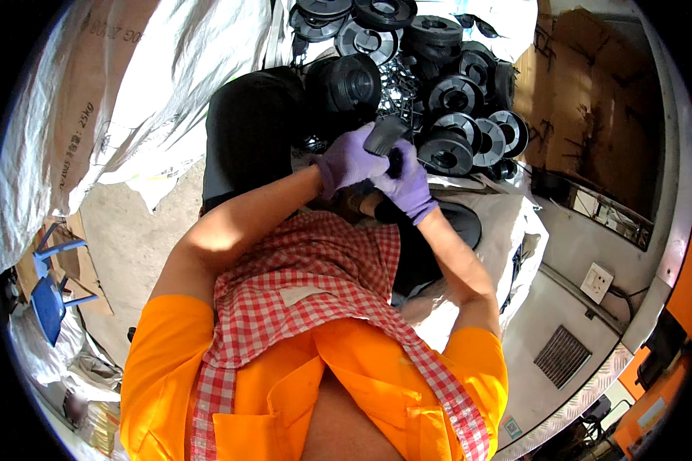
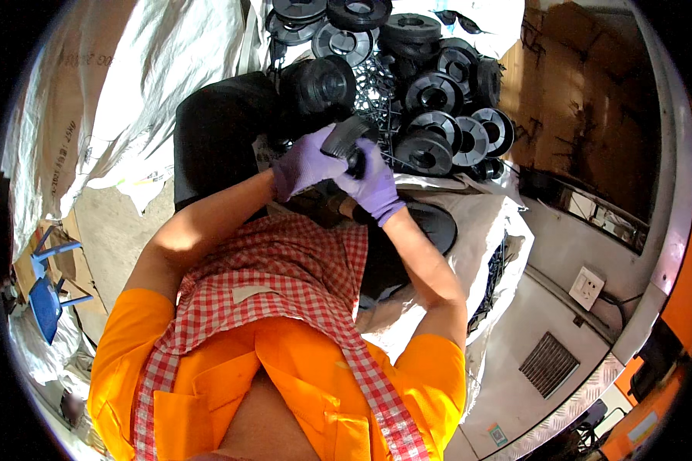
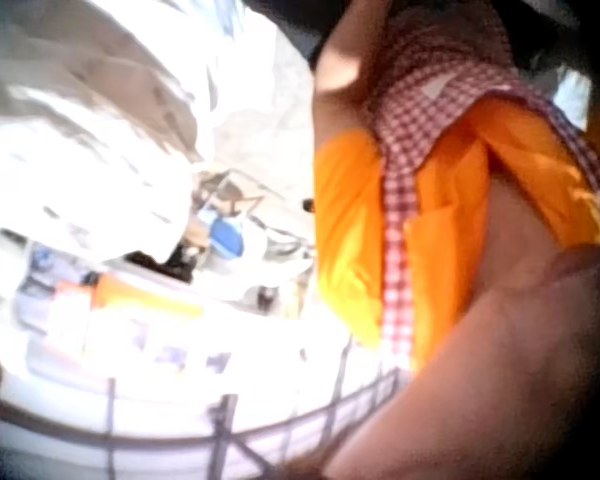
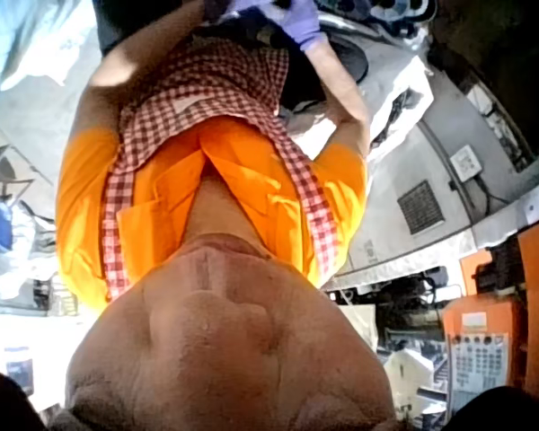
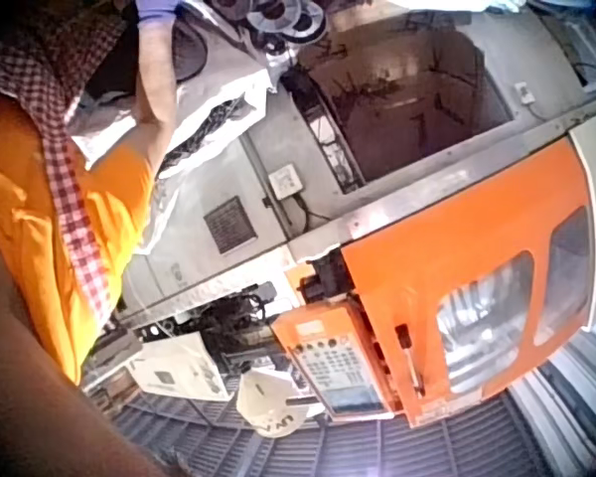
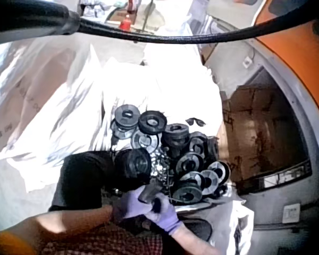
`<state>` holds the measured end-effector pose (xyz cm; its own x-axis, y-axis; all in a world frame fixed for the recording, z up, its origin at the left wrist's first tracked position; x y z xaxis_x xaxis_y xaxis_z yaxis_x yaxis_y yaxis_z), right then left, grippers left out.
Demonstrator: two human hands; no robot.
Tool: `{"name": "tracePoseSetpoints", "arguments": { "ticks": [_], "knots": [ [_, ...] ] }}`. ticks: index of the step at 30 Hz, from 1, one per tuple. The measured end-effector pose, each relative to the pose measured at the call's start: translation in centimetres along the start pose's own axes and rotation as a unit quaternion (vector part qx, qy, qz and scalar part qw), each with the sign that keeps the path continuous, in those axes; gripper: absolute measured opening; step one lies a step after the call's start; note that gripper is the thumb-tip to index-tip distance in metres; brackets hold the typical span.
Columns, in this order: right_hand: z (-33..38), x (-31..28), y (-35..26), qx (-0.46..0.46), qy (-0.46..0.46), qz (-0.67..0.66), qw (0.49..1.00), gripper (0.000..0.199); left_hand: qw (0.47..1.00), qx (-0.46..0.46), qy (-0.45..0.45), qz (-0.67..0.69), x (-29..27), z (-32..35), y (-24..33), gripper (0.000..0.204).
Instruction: The person sorts through a pile of plastic parts by hand, picking up individual pieces, turning them over, and placing them into a large white bag.
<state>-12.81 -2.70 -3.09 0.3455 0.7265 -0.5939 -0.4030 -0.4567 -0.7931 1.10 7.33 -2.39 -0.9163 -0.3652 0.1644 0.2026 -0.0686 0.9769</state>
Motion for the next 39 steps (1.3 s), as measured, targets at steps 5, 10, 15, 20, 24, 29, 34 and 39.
{"name": "tracePoseSetpoints", "arguments": {
  "ticks": [5,10,15,20,24,29,34,39],
  "knots": [
    [-0.6,3.5,2.7,0.346,0.047,-0.626,0.697,0.057,0.962,0.179,0.014,-0.204,1.5,0.8,1.7,0.075],
    [-2.1,-1.6,-4.1,-0.173,0.129,0.529,0.821,0.045,0.810,0.384,-0.203,-0.395,0.0,-1.2,3.7,0.081],
    [-0.2,-2.4,-0.6,0.175,-0.075,-0.345,0.919,0.052,0.606,0.647,-0.134,-0.443,-2.4,-6.0,5.4,0.048],
    [-1.9,-5.1,0.8,0.212,-0.109,-0.767,0.596,0.062,0.758,0.299,0.108,-0.570,-3.9,-11.5,2.9,0.035],
    [-9.4,-7.4,2.0,0.098,0.018,-0.336,0.936,0.056,0.822,-0.194,0.291,-0.449,-9.1,-14.8,-5.4,0.055],
    [-17.3,-1.3,3.4,0.070,0.143,0.070,0.985,0.067,0.794,-0.181,0.537,-0.220,-13.0,-13.0,-14.9,0.073],
    [-16.3,3.4,7.8,0.227,0.078,-0.051,0.969,0.059,0.838,-0.329,0.325,-0.288,-12.3,-14.1,-13.4,0.052],
    [-11.1,2.7,10.0,0.212,0.020,-0.417,0.883,0.053,0.631,0.105,0.378,-0.669,-8.4,-11.3,-10.1,0.037]
  ]
}}
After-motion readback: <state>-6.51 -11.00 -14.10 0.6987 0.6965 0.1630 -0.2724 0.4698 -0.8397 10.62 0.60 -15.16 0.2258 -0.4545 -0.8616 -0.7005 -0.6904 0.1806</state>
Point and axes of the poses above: each hand's wrist, its own z-axis away from the middle knuckle, its own x-axis out of the palm, y = z × x, the point moved 2 cm from there along -z, towards the middle knuckle, and after that the axes turned 6 degrees about x, right-handed, at the moved point
